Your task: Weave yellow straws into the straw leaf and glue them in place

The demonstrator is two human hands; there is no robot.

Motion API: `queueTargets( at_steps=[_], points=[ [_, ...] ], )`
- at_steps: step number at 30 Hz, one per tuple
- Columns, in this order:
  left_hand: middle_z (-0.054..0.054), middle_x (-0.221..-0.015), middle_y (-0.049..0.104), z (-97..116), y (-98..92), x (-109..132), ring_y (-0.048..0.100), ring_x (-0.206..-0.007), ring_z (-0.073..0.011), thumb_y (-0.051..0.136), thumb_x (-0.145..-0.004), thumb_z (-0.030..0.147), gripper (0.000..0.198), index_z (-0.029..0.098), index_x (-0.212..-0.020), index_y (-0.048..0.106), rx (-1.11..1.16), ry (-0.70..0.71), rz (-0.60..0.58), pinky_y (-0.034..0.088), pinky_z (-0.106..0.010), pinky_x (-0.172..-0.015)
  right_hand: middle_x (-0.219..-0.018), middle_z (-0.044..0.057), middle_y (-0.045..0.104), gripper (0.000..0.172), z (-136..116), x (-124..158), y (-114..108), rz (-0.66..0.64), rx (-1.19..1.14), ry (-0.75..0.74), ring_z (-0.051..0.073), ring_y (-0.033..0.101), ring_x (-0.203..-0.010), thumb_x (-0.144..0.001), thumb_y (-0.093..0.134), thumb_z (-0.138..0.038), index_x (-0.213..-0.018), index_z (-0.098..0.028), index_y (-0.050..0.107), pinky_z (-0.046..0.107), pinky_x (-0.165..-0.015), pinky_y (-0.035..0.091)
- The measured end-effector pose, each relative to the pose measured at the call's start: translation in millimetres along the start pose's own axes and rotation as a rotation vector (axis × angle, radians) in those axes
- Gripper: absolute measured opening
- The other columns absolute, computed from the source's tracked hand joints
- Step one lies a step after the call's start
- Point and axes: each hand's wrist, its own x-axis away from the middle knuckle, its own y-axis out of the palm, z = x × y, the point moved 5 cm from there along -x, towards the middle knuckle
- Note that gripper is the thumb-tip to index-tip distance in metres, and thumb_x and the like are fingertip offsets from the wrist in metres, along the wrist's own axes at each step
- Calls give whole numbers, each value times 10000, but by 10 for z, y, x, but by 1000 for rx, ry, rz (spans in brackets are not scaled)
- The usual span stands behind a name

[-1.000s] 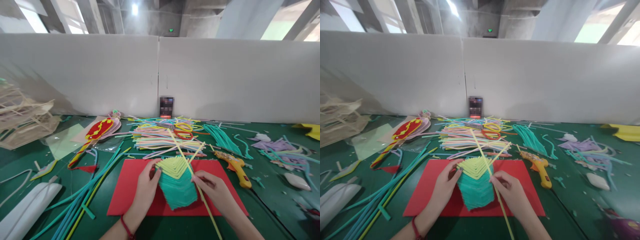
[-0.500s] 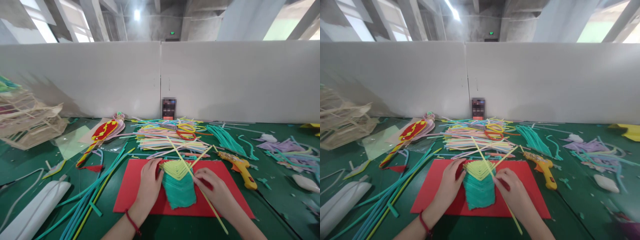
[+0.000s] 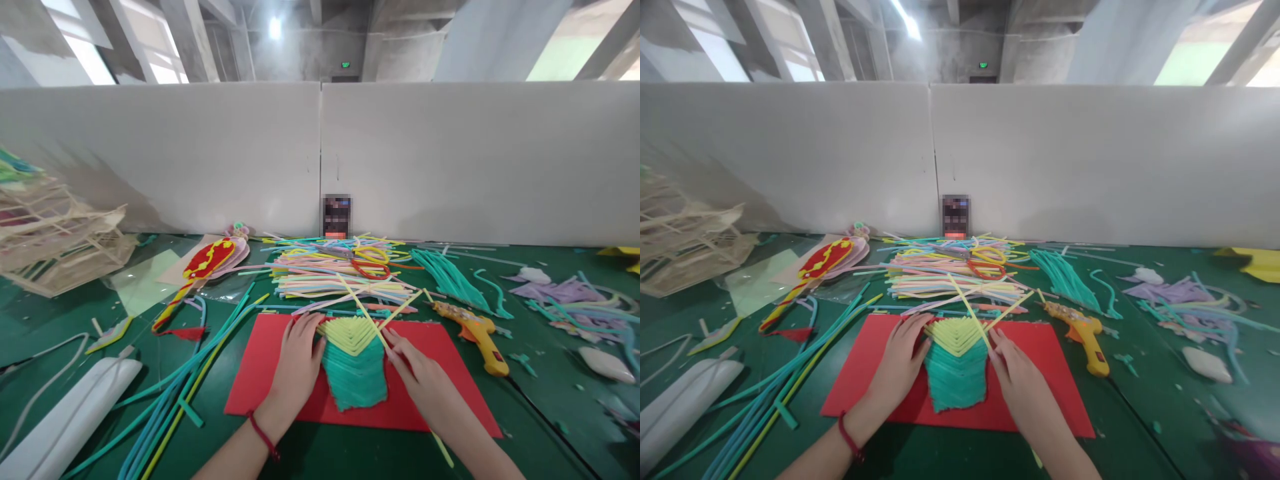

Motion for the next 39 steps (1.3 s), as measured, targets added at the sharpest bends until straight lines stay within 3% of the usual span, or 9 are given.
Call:
queueTargets(
  at_steps=[7,12,18,21,25,29,32,35,39],
  points=[
    [-83,-1256,607,61,-146,-18,525,-1226,-234,382,-957,238,303,212,-1183,582,134,-66,77,432,-468,-1037,-811,61,691,355,-137,13,-291,251,-191,-13,193,648,-721,-829,519,-557,-749,-232,636,274,-632,517],
    [-77,-1149,667,355,-187,63,608,-1099,-213,382,-967,264,306,227,-1178,600,181,76,-21,501,-391,-958,-490,-30,530,367,-95,24,-285,203,-666,152,102,447,-397,-776,632,-560,-819,-196,622,215,-367,359],
    [-58,-1203,668,521,-16,187,626,-1088,-206,476,-922,217,374,254,-1287,549,177,173,-231,508,-356,-945,-793,89,737,376,-261,53,-172,80,-991,132,147,612,-498,-712,733,-503,-849,-195,568,232,-386,453],
    [-43,-1166,691,465,-33,148,653,-1044,-195,477,-928,267,325,256,-1233,590,314,71,-223,519,-331,-914,-821,109,748,390,-324,57,-124,28,-957,125,168,640,-522,-696,740,-518,-833,-188,585,251,-402,484],
    [-23,-856,742,388,-93,64,691,-774,-172,457,-917,282,234,223,-982,675,514,-52,-172,550,-283,-741,-785,113,742,468,-283,37,-83,26,-868,147,172,632,-499,-663,720,-605,-810,-171,621,257,-378,481],
    [-14,-719,711,348,-105,19,662,-678,-176,495,-878,305,192,211,-850,660,550,-141,-159,532,-286,-678,-560,51,662,487,-190,53,-59,55,-616,165,118,515,-359,-736,620,-655,-684,-171,621,222,-308,388],
    [-14,-699,678,341,-103,24,634,-669,-174,468,-877,319,209,212,-817,637,511,-166,-142,510,-282,-666,-507,14,613,418,-264,102,-116,164,-380,-14,99,492,-363,-842,553,-559,-653,-195,632,221,-393,446],
    [-24,-732,658,364,-99,47,612,-692,-171,437,-885,309,222,217,-805,622,477,-116,-127,494,-279,-680,-744,63,703,286,-405,166,-167,276,-207,-287,151,637,-591,-874,555,-445,-762,-223,697,236,-517,518],
    [-34,-755,645,386,-87,67,596,-716,-172,407,-909,297,247,213,-773,596,444,-51,-132,482,-281,-696,-963,74,711,209,-412,159,-115,246,-44,-462,189,678,-834,-904,538,-357,-899,-255,720,290,-728,556]
  ],
)
